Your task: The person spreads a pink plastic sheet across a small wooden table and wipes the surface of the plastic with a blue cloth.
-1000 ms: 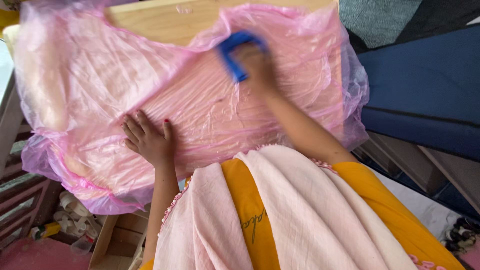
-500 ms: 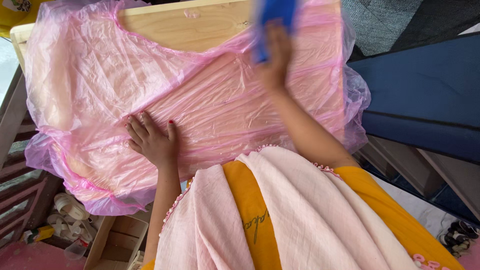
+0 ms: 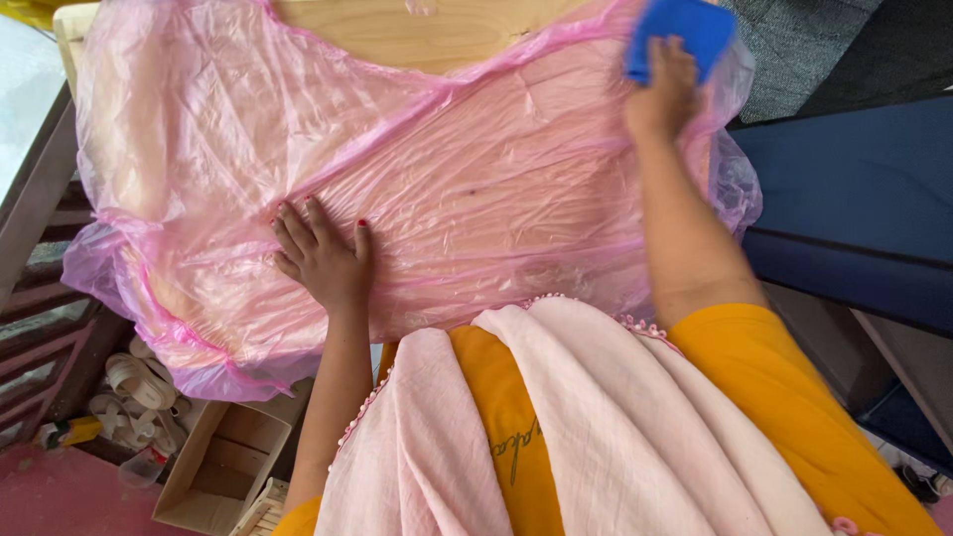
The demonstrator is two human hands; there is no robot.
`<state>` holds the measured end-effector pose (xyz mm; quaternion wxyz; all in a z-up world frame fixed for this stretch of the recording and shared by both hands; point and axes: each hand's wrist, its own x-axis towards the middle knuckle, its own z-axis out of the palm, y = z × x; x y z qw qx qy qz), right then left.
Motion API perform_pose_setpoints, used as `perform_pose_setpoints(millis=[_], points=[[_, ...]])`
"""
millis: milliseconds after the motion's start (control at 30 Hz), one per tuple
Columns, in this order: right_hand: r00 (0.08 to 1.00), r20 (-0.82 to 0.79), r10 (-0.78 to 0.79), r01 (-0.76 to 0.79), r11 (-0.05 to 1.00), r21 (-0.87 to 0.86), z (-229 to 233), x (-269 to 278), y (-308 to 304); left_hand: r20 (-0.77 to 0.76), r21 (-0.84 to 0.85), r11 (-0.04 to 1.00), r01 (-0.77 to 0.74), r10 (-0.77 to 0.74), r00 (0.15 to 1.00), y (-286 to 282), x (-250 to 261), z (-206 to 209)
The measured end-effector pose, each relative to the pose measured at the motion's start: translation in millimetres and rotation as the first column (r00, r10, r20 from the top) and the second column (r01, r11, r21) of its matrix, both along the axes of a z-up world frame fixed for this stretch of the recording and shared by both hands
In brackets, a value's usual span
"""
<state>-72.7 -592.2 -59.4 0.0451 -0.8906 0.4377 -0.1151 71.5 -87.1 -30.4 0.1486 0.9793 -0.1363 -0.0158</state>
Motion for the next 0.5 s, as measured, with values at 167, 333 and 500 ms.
perform_pose_setpoints(millis=[167,333,500], points=[[0.986,0.12,-0.116,0.101,0.987,0.125,4.2,2.6,9.0,0.019,-0.02,0.997,0.068,-0.068,0.998,7.8,-1.1,-5.0],[0.834,0.296,0.466,-0.451,0.884,-0.122,30.2,83.1,140.9,-0.023,0.02,0.979,0.203,-0.202,0.979,23.1,-16.2,8.9],[0.602,0.19,0.775,-0.789,0.615,-0.008,63.3,153.5,274.7,-0.144,-0.036,0.94,0.338,-0.34,0.929,48.5,-39.0,46.2]])
